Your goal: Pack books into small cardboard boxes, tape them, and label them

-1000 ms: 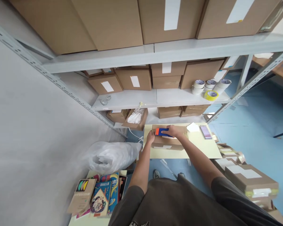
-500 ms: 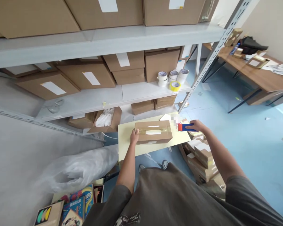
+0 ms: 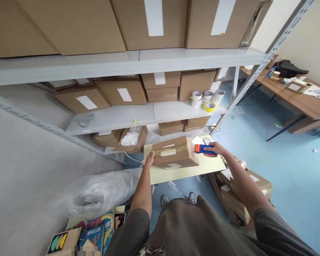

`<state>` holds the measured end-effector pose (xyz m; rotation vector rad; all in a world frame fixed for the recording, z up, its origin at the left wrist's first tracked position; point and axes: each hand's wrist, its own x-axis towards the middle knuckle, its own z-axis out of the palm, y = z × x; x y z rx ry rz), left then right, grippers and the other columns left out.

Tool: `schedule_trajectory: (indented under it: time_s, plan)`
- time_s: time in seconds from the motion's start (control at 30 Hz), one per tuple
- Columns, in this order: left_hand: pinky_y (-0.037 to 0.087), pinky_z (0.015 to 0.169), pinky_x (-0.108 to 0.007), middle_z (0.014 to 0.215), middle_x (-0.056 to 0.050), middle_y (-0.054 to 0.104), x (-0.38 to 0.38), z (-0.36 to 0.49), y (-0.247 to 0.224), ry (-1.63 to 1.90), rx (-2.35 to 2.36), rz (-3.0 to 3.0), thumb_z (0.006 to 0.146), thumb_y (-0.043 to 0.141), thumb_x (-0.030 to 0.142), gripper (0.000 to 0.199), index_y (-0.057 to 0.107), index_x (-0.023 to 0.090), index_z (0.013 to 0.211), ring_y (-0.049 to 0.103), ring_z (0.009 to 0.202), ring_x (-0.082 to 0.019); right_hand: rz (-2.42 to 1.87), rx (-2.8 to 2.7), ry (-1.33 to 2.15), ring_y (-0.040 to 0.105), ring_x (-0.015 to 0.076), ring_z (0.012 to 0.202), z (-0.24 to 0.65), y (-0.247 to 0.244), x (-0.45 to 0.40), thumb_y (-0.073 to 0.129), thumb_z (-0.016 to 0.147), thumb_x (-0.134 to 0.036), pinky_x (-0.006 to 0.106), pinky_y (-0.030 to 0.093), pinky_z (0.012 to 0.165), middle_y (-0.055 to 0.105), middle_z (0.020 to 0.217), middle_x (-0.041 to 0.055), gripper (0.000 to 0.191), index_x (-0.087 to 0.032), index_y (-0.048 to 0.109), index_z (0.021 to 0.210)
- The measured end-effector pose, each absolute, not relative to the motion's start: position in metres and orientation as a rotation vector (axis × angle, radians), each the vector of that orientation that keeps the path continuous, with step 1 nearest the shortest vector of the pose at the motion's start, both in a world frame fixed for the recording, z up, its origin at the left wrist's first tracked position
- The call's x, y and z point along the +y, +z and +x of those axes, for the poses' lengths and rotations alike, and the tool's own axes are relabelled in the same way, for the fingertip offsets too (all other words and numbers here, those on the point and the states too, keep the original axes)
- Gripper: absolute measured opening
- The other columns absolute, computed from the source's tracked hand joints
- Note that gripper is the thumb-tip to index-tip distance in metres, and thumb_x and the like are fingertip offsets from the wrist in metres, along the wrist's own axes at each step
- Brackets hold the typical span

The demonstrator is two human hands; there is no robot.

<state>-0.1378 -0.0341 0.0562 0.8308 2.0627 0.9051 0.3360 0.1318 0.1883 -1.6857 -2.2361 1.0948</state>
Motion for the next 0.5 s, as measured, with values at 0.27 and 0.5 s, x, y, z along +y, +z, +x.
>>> schedule_trajectory:
  time_s: [0.27,0.5]
  plan:
    - [0.041,0.119,-0.045,0.148,-0.022,0.065,-0.043,-0.188,0.103,0.905,2.176,0.867,0.104,0.053,0.057,0.054,0.068,0.015,0.135,0.057,0.144,-0.035,-1.476,-2.431,0.954,0.049,0.0167,0.063,0.182,0.222,0.11,0.063,0.071,-0.093,0.029,0.036,0.059,0.055,0.062,-0.0011,0.071,-0.023,0.053,0.063]
    - [0.047,0.113,-0.042,0.141,-0.016,0.072,-0.031,-0.192,0.143,1.028,1.909,1.024,0.094,0.064,0.067,0.066,0.069,0.019,0.138,0.064,0.135,-0.035,-1.461,-2.667,0.723,0.06,0.0209,0.068,0.062,0.244,0.08,0.067,0.082,-0.077,0.03,0.032,0.059,0.064,0.067,0.0048,0.055,-0.024,0.063,0.068]
